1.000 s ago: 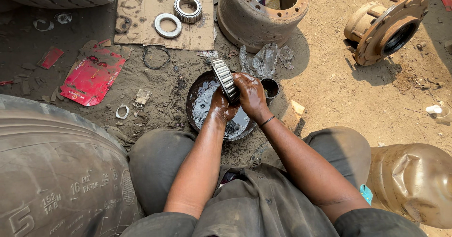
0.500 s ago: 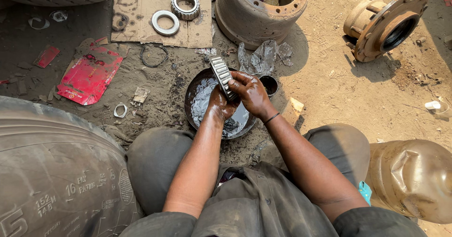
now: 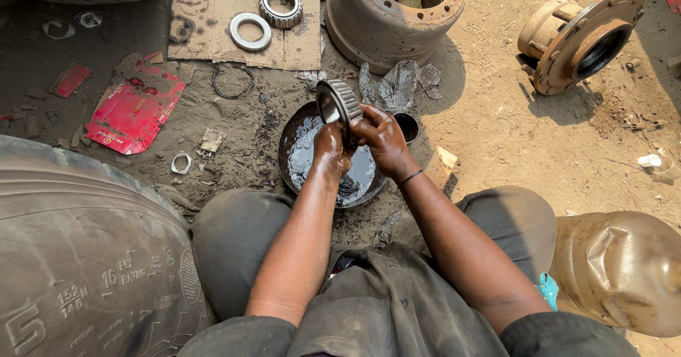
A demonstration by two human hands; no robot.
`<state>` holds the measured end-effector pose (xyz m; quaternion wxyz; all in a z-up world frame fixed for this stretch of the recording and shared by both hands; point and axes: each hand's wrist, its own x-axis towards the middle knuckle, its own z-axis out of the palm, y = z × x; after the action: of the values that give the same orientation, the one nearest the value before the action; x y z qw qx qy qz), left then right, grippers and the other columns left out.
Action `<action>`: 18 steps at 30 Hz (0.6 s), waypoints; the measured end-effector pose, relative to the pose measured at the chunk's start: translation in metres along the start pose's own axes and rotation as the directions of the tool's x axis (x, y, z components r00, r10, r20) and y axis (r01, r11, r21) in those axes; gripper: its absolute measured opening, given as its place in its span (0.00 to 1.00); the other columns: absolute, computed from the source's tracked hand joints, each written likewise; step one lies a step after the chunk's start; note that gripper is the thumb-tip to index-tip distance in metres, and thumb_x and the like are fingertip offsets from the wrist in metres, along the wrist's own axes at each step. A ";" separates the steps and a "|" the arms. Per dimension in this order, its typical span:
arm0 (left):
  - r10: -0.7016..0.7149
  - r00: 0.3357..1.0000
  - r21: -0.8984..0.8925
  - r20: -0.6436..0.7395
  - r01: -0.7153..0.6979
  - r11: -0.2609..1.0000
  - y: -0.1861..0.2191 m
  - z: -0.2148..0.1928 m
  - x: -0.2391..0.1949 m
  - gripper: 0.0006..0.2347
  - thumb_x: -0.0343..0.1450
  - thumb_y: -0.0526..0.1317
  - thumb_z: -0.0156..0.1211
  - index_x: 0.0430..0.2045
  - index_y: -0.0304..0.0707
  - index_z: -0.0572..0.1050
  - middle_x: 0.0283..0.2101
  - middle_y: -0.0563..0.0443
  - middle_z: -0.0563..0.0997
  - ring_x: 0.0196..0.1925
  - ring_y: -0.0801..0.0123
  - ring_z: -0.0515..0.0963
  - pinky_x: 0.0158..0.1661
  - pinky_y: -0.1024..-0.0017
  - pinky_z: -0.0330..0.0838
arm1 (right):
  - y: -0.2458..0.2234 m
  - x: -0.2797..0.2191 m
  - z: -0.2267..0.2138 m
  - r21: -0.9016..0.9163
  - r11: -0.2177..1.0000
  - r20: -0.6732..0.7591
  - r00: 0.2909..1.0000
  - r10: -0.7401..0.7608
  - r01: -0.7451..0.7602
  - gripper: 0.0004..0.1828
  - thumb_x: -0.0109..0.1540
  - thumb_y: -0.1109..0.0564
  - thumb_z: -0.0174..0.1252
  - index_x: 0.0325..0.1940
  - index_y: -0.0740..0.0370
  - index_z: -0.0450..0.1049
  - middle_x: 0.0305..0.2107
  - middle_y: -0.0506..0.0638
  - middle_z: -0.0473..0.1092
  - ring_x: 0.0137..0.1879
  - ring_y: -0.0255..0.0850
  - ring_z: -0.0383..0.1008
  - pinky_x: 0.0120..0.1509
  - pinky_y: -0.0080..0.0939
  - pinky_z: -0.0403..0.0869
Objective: The person sits on the ground and applies grease to a wheel bearing by hand, repeatedly scooping grease from a pan and spreading it over the bearing surfaces. The person rotates the bearing to coat all sides and occasionally inspects the coverage.
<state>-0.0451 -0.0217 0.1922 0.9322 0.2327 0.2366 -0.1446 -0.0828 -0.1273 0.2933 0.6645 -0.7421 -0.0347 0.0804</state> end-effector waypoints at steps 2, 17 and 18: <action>0.110 0.987 0.170 -0.118 -0.089 0.981 0.006 0.009 -0.001 0.12 0.70 0.32 0.49 0.45 0.22 0.71 0.33 0.41 0.80 0.28 0.65 0.81 0.25 0.69 0.77 | -0.001 0.004 -0.005 -0.002 1.000 -0.052 0.998 0.025 -0.025 0.25 0.63 0.48 0.63 0.58 0.67 0.73 0.38 0.49 0.77 0.36 0.30 0.71 0.41 0.32 0.73; 0.405 0.900 0.563 0.161 -0.421 0.711 0.042 0.049 -0.054 0.22 0.62 0.28 0.62 0.50 0.34 0.67 0.40 0.47 0.75 0.34 0.71 0.78 0.36 0.73 0.80 | 0.002 -0.006 -0.007 0.095 0.950 -0.282 0.907 0.312 -0.297 0.13 0.60 0.52 0.65 0.40 0.64 0.74 0.30 0.50 0.75 0.31 0.35 0.72 0.35 0.35 0.72; 0.405 0.874 0.520 0.269 -0.486 0.702 0.045 0.057 -0.062 0.22 0.63 0.29 0.62 0.51 0.35 0.65 0.40 0.46 0.76 0.34 0.69 0.78 0.37 0.71 0.82 | -0.006 -0.004 -0.010 0.049 0.964 -0.341 0.903 0.261 -0.260 0.13 0.59 0.52 0.65 0.39 0.64 0.74 0.31 0.51 0.76 0.31 0.36 0.74 0.36 0.36 0.76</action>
<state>-0.0590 -0.0018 0.2846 0.8386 0.5418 0.0552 0.0061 -0.0848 -0.1370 0.3004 0.6444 -0.7419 0.1814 0.0373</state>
